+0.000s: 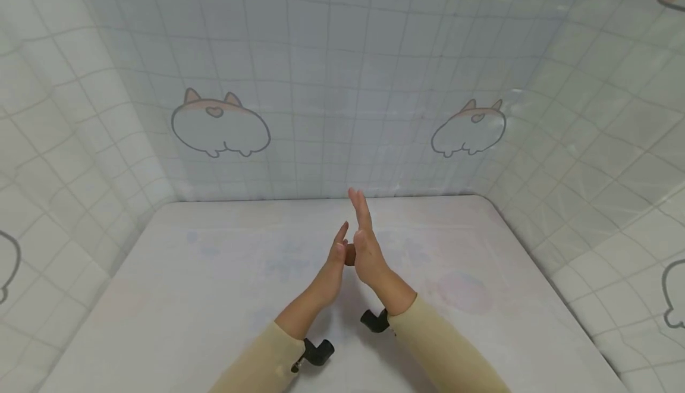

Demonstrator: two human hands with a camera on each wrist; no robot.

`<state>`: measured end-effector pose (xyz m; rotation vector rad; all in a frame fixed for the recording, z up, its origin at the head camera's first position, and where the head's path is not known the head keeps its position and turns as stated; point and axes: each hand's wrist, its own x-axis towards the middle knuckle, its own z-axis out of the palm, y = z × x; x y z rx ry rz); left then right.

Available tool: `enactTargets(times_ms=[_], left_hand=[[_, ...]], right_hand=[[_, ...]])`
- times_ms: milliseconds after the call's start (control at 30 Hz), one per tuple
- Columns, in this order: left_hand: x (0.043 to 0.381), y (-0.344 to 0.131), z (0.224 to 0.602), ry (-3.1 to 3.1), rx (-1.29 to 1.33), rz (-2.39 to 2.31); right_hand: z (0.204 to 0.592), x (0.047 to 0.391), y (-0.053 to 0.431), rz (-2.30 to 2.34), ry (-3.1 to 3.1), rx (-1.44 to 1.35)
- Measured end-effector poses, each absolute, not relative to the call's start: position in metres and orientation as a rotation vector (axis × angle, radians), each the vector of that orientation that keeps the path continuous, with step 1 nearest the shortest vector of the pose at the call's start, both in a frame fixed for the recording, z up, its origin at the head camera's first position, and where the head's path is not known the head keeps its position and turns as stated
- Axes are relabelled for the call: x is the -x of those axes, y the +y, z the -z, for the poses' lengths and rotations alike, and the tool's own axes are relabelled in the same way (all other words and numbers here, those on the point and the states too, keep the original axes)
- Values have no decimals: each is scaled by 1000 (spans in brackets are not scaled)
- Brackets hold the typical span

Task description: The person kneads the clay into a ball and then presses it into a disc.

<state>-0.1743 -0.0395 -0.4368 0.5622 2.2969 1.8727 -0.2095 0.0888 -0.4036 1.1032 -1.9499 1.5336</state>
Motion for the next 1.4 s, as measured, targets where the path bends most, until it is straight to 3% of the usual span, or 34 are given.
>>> enactTargets(times_ms=[300, 633, 1033, 1400], left_hand=[[169, -38, 424, 2157, -743, -2015], [172, -45, 408, 1864, -836, -2324], [176, -51, 397, 1930, -837, -2527], [186, -53, 391, 2188, -505, -2392]], right_hand=[[415, 230, 96, -1580, -2123, -962], [429, 229, 94, -1615, -2400, -909], [437, 224, 88, -1361, -2231, -1240], [436, 201, 83, -1361, -2169, -1366]])
